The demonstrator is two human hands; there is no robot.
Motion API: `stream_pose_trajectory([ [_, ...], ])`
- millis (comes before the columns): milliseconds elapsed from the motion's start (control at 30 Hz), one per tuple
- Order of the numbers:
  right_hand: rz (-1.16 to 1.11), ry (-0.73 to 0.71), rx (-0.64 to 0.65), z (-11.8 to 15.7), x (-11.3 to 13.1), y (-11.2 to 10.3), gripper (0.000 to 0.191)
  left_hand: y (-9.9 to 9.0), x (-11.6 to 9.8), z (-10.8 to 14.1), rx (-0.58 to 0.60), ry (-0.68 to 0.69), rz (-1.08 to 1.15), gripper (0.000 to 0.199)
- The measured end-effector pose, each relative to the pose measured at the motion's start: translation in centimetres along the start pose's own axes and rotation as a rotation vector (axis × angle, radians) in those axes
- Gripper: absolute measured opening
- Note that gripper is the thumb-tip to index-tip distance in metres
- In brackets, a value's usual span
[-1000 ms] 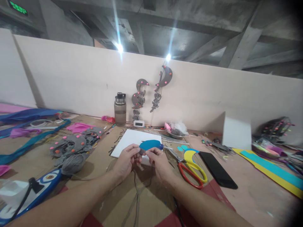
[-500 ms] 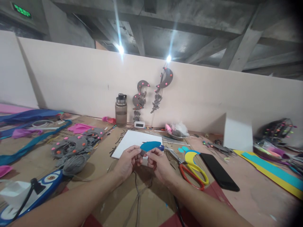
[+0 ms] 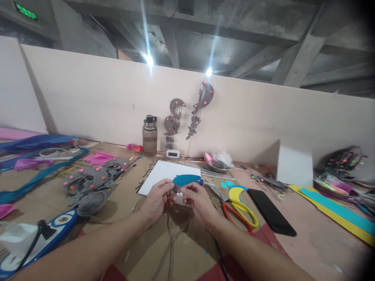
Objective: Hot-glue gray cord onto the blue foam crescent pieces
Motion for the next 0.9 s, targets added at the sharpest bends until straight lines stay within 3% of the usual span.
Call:
stream_pose_trajectory([
  [433, -0.145, 0.107, 0.04, 0.2, -0.8, 0.6, 0.025, 0.2, -0.2, 0.3, -0.019, -0.024, 0.009, 0.017],
  [567, -0.034, 0.138, -0.03, 0.2, -1.1, -0.2, 0.025, 0.3, -0.2, 0.3, -0.026, -0.037, 0.017, 0.019],
  [667, 0.057, 0.132, -0.102, 0.3, -0.9, -0.9, 0.025, 0.3, -0.2, 0.2, -0.021, -0.034, 0.015, 0.019],
  [833, 0.058, 0.06, -0.011, 0.1, -0.6, -0.1, 0.021, 0.2, -0.1, 0.2, -0.011, -0.029, 0.022, 0.017],
  [900, 0.111, -0.01, -0.039, -0.1, -0.3, -0.4, 0.022, 0.1, -0.1, 0.1, -0.011, -0.034, 0.028, 0.017],
])
Point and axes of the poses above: each hand's wrist, its own z-axis away from the middle knuckle, its own y-axis out of the palm, x = y × z, the point moved 9 cm from there along -z, towards the middle knuckle, and after that the axes turned 8 degrees about -y, right-handed, at the moved point
